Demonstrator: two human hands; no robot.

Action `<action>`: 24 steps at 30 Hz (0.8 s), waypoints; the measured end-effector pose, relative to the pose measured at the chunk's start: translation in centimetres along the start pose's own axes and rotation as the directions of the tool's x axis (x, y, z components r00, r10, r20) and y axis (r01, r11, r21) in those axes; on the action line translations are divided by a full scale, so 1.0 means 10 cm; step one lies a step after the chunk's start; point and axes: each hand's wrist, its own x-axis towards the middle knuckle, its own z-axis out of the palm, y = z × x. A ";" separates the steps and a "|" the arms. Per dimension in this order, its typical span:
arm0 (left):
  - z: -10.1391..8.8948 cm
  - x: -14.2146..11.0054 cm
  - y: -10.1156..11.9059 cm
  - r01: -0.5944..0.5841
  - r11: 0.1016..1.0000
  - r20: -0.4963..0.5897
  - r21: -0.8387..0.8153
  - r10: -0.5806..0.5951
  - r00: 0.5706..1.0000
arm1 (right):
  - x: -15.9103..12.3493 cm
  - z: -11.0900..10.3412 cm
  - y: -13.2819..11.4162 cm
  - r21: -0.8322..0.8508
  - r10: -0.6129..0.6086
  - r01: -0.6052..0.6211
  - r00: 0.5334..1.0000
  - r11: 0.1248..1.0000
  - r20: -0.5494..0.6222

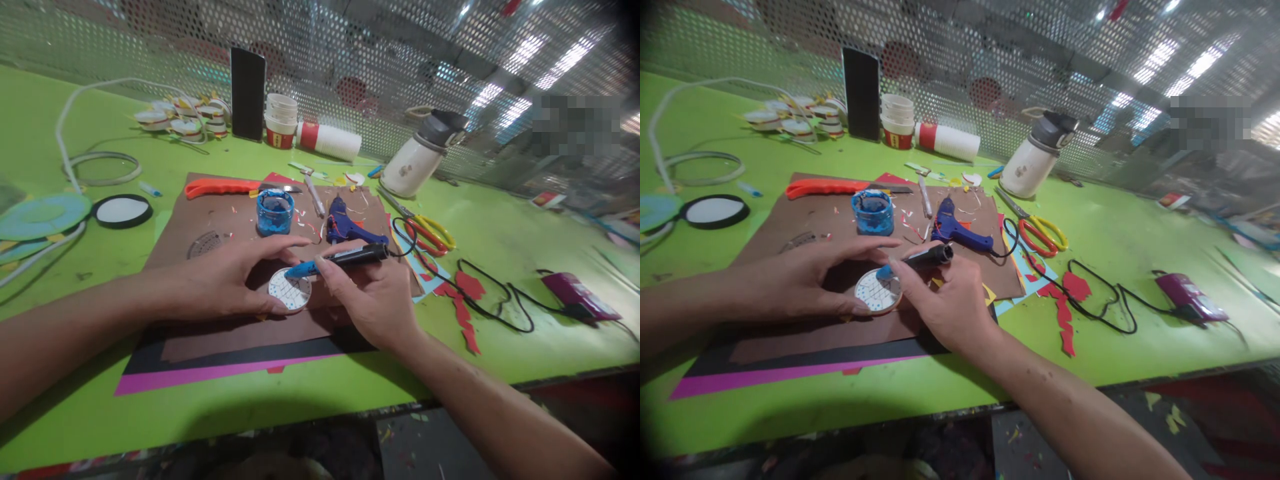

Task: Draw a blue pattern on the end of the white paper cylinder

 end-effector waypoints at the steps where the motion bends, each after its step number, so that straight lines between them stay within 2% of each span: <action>1: 0.00 0.00 0.00 0.002 1.000 0.000 -0.008 -0.002 1.000 | 0.00 0.00 0.00 0.003 -0.004 0.004 1.000 1.000 0.014; 5: 0.00 0.02 0.00 0.003 1.000 -0.007 -0.003 -0.003 1.000 | 0.03 -0.01 -0.02 0.009 -0.039 0.039 0.996 0.999 0.079; 9: -0.01 0.03 -0.01 -0.010 1.000 0.018 0.013 0.009 1.000 | 0.04 0.00 -0.01 0.043 -0.067 0.063 0.994 0.997 0.089; 13: -0.01 0.02 -0.03 0.000 1.000 0.012 0.017 0.000 1.000 | 0.01 0.01 0.00 0.047 -0.057 0.056 0.998 0.997 0.035; 18: 0.01 0.01 -0.03 -0.027 0.999 -0.014 0.023 0.028 1.000 | -0.02 0.01 -0.02 0.086 -0.001 0.014 0.989 0.996 -0.147; 24: 0.01 0.01 -0.06 -0.040 0.996 -0.009 0.084 0.041 0.999 | -0.02 0.02 -0.03 0.107 -0.028 0.038 0.995 0.994 -0.099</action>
